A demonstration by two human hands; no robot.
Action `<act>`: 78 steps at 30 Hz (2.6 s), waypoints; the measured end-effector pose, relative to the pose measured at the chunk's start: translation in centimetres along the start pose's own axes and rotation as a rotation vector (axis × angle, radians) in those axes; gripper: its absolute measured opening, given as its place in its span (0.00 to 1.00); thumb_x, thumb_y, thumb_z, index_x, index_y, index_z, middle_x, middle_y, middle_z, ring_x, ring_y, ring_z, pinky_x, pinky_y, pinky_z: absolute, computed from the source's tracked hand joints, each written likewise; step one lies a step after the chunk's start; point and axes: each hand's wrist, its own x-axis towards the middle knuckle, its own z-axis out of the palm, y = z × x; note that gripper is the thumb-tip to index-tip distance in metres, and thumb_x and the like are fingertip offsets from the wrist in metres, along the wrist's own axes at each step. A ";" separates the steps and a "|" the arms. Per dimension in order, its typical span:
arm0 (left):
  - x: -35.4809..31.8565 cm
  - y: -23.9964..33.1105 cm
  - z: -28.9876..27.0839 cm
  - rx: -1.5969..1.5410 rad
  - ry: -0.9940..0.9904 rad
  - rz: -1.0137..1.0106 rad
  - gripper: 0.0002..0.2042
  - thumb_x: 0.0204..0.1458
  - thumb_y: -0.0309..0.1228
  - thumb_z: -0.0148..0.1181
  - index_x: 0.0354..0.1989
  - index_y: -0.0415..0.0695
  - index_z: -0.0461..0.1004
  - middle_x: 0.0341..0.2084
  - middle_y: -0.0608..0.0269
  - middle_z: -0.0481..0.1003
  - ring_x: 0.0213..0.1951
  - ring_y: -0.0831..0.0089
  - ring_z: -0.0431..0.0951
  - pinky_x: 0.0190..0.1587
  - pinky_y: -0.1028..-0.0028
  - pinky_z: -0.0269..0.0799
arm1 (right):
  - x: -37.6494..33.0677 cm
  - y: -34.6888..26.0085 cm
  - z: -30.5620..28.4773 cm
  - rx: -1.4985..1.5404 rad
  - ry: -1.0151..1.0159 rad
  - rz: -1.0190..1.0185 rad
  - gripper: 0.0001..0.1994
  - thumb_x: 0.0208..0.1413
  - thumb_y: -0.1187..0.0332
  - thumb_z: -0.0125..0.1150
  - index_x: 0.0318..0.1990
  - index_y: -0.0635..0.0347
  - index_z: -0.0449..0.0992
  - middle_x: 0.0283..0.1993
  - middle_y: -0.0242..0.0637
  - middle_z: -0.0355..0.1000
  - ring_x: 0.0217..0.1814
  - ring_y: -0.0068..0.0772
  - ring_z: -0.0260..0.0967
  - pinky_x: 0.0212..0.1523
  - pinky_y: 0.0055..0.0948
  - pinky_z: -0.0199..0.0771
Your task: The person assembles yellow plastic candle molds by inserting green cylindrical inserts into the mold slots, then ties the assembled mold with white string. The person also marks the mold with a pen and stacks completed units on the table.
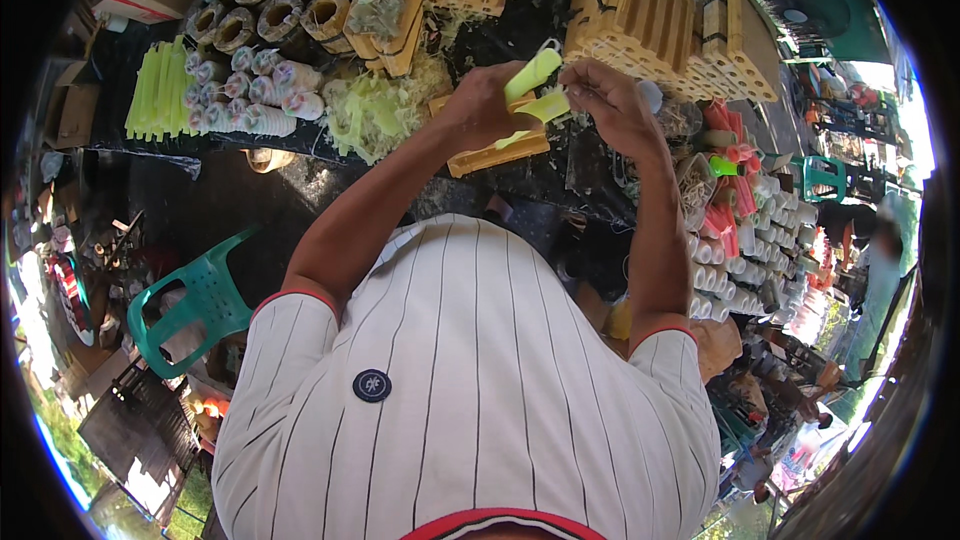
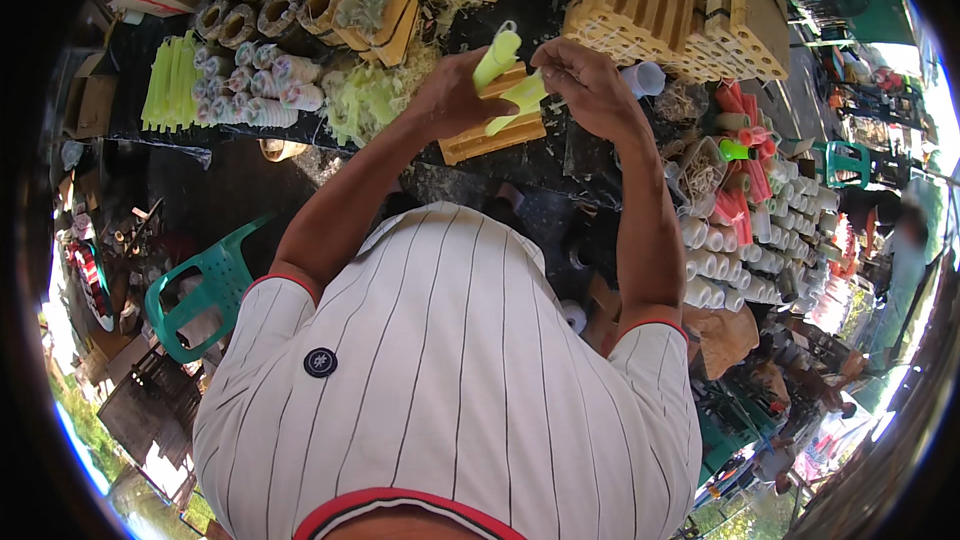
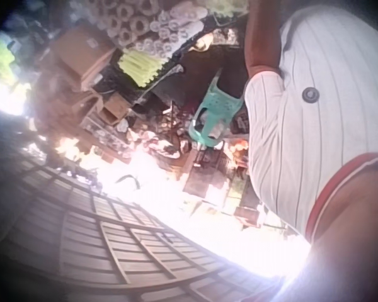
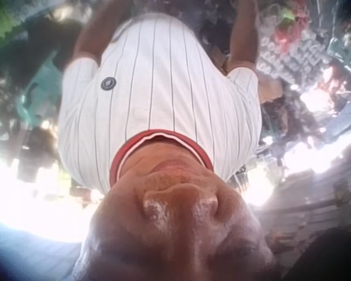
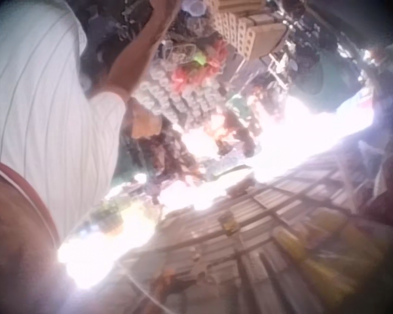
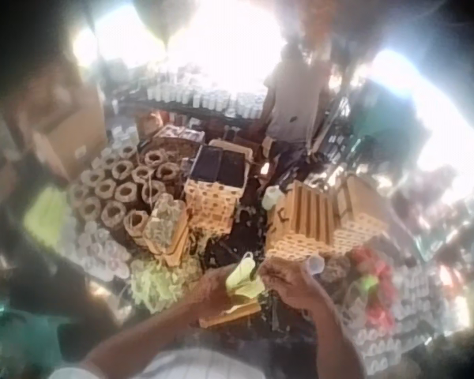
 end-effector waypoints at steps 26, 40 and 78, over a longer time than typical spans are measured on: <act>8.7 -10.6 0.8 0.336 -0.030 -0.202 0.24 0.53 0.33 0.72 0.56 0.36 0.73 0.41 0.42 0.83 0.46 0.45 0.84 0.47 0.53 0.79 | 0.2 11.4 7.4 -0.592 0.589 0.038 0.24 0.58 0.68 0.71 0.60 0.66 0.74 0.72 0.54 0.63 0.78 0.60 0.54 0.73 0.55 0.61; -0.4 -15.7 6.3 0.743 -0.032 -0.328 0.36 0.45 0.33 0.80 0.62 0.39 0.66 0.63 0.44 0.69 0.61 0.46 0.76 0.61 0.53 0.74 | -4.7 18.1 18.9 -0.629 0.601 0.330 0.41 0.50 0.44 0.75 0.63 0.66 0.70 0.61 0.51 0.67 0.67 0.56 0.62 0.64 0.54 0.60; -6.9 -10.7 -0.6 0.416 -0.114 -0.505 0.21 0.58 0.33 0.66 0.55 0.34 0.73 0.39 0.31 0.80 0.45 0.37 0.82 0.48 0.50 0.77 | -2.9 21.5 7.8 -0.093 0.457 0.588 0.16 0.67 0.63 0.64 0.52 0.68 0.77 0.34 0.37 0.73 0.33 0.28 0.72 0.33 0.35 0.75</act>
